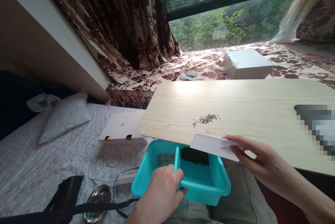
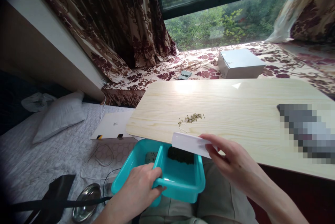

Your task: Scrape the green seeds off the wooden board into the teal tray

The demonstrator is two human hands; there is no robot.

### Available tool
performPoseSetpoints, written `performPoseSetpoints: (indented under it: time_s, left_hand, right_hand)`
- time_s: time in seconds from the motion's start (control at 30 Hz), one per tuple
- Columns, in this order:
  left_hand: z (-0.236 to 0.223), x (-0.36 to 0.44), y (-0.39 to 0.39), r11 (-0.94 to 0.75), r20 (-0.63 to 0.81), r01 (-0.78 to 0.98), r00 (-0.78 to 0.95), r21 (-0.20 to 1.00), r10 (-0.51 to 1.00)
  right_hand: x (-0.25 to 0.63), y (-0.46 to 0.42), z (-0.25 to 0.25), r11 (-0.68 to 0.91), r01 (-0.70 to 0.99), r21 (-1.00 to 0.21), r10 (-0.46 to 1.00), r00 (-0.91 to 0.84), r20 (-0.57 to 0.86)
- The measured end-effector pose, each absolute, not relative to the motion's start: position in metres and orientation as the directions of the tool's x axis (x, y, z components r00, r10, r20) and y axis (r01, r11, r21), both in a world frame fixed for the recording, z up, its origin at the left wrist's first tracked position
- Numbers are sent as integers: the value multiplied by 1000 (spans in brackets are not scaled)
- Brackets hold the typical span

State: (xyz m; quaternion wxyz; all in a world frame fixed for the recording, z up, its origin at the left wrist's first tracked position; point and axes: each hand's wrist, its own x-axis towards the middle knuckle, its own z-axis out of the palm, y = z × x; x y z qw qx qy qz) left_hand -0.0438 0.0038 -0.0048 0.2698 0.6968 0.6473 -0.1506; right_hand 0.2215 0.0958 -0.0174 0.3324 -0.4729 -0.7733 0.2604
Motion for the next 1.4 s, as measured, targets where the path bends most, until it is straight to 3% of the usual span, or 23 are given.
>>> performPoseSetpoints:
  time_s: [0.23, 0.7, 0.9, 1.03, 1.23, 1.4]
  left_hand:
    - [6, -12, 7, -124, -605, 972, 222, 199, 764]
    - [12, 33, 16, -309, -615, 917, 398, 252, 680]
    - [2, 31, 16, -300, -574, 902, 429, 309, 697]
    - [-4, 20, 12, -259, -580, 912, 403, 318, 708]
    - [-14, -10, 6, -169, -664, 959, 278, 226, 694]
    - [-26, -34, 4, -104, -685, 979, 196, 174, 702]
  right_hand:
    - [250, 113, -25, 311, 726, -614, 929, -96, 357]
    - [217, 119, -23, 367, 717, -592, 920, -187, 344]
    - [196, 103, -19, 465, 638, -614, 885, -323, 335]
    - [200, 93, -13, 528, 547, -650, 841, -447, 306]
    - [236, 128, -18, 405, 701, -588, 889, -151, 432]
    - [249, 154, -24, 393, 734, -554, 892, -156, 425]
